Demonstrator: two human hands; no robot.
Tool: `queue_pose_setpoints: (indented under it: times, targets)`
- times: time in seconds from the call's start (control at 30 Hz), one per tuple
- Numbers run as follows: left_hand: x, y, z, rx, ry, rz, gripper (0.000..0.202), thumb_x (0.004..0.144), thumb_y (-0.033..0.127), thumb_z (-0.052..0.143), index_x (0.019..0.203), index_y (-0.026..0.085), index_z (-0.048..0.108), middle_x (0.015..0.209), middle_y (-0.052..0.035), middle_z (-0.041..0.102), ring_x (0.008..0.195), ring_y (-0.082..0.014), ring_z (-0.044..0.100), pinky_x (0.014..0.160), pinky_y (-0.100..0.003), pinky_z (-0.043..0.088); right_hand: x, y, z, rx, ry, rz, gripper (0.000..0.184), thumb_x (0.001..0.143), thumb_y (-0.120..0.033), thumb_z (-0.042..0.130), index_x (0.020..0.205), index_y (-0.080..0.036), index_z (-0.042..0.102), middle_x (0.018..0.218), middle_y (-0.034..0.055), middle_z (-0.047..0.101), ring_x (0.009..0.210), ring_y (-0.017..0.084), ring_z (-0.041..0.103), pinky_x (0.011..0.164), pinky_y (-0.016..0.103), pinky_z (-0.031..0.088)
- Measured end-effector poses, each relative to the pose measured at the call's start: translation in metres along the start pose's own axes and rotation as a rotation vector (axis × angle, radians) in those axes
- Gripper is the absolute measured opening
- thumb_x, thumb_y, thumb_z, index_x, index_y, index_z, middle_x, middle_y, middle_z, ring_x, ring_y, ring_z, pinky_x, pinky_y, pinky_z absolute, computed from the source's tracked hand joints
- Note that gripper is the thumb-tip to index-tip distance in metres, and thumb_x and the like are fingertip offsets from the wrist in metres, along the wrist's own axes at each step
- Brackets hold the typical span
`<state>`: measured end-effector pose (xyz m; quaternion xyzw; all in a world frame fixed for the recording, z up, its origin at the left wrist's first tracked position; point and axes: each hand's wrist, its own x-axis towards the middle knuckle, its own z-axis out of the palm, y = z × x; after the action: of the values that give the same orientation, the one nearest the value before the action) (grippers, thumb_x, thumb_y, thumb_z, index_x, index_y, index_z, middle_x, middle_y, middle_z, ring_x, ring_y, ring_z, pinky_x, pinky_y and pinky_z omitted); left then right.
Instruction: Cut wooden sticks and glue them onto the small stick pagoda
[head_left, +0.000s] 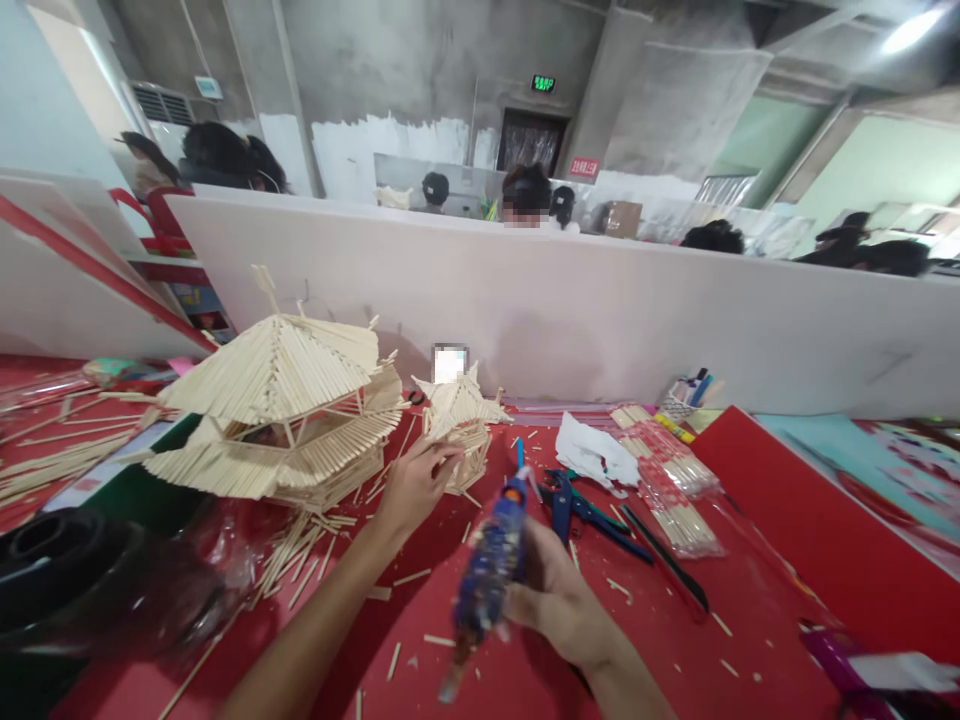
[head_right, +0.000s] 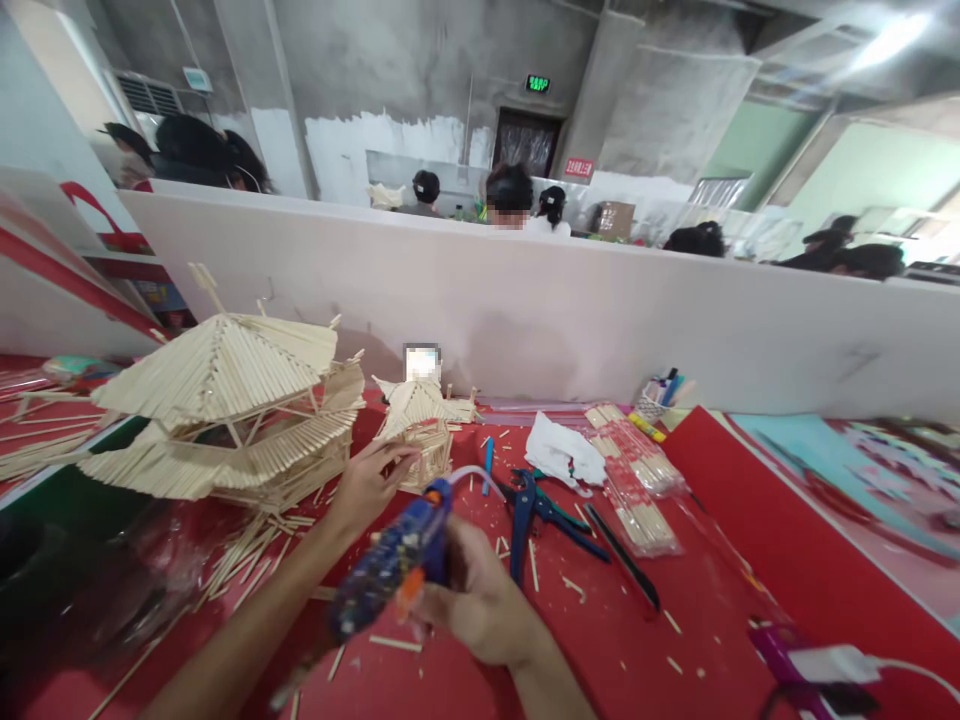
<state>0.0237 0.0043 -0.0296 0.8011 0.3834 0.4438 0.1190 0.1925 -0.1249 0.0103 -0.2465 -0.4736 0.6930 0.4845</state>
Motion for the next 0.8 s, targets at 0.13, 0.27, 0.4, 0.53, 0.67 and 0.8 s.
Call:
queue_pose_setpoints:
  times: [0.13,0.27,0.4,0.53,0.67,0.8]
  targets:
    - [0.002,0.002,-0.001,-0.002,0.005,-0.004,0.019,0.095,0.025,0.055,0.097,0.022,0.073,0.100,-0.0055,0.072,0.093,-0.0186,0.070,0.084,-0.030,0.056,0.008,-0.002,0.017,-0.116,-0.036,0.008,0.060,0.073,-0.050,0.081,0.120,-0.022,0.057,0.085,0.0016,0.063,0.055,0.008,0.050,0.054,0.022,0.046]
    - [0.002,0.003,-0.002,-0.001,0.009,-0.001,0.016,0.094,0.023,0.056,0.097,0.021,0.072,0.101,-0.0054,0.072,0.094,-0.0187,0.069,0.086,-0.030,0.056,0.006,-0.017,0.031,-0.235,-0.032,-0.133,0.049,0.084,-0.061,0.064,0.107,-0.018,0.063,0.079,0.0030,0.063,0.064,0.012,0.053,0.063,0.026,0.047]
    - [0.001,0.003,-0.001,-0.007,0.015,0.013,0.016,0.095,0.022,0.056,0.096,0.019,0.072,0.100,-0.0045,0.072,0.094,-0.0186,0.069,0.085,-0.030,0.056,0.001,-0.028,0.021,-0.314,0.023,-0.160,0.041,0.088,-0.058,0.061,0.098,-0.018,0.063,0.067,0.0001,0.060,0.058,0.012,0.054,0.064,0.028,0.048]
    - [-0.001,0.002,0.002,-0.023,0.031,0.024,0.016,0.095,0.023,0.055,0.096,0.019,0.071,0.099,-0.0037,0.071,0.092,-0.0185,0.069,0.083,-0.029,0.056,-0.005,-0.022,-0.028,-0.427,0.292,-0.076,0.048,0.074,-0.059,0.076,0.099,-0.020,0.061,0.065,-0.0033,0.056,0.053,0.011,0.047,0.053,0.024,0.042]
    - [-0.004,0.001,0.007,-0.040,0.065,0.019,0.014,0.096,0.024,0.055,0.097,0.021,0.069,0.098,-0.0045,0.070,0.091,-0.0172,0.068,0.082,-0.030,0.055,-0.004,-0.020,-0.079,-0.500,0.402,-0.019,0.047,0.080,-0.063,0.067,0.088,-0.018,0.062,0.062,-0.0033,0.052,0.053,0.010,0.043,0.053,0.025,0.038]
    - [-0.009,0.003,0.010,-0.068,0.111,0.014,0.014,0.096,0.024,0.054,0.099,0.020,0.067,0.096,-0.0055,0.069,0.089,-0.0167,0.067,0.078,-0.028,0.053,0.010,-0.030,-0.100,-0.741,0.462,-0.018,0.052,0.088,-0.065,0.055,0.075,-0.016,0.063,0.052,-0.0033,0.048,0.049,0.012,0.045,0.054,0.027,0.038]
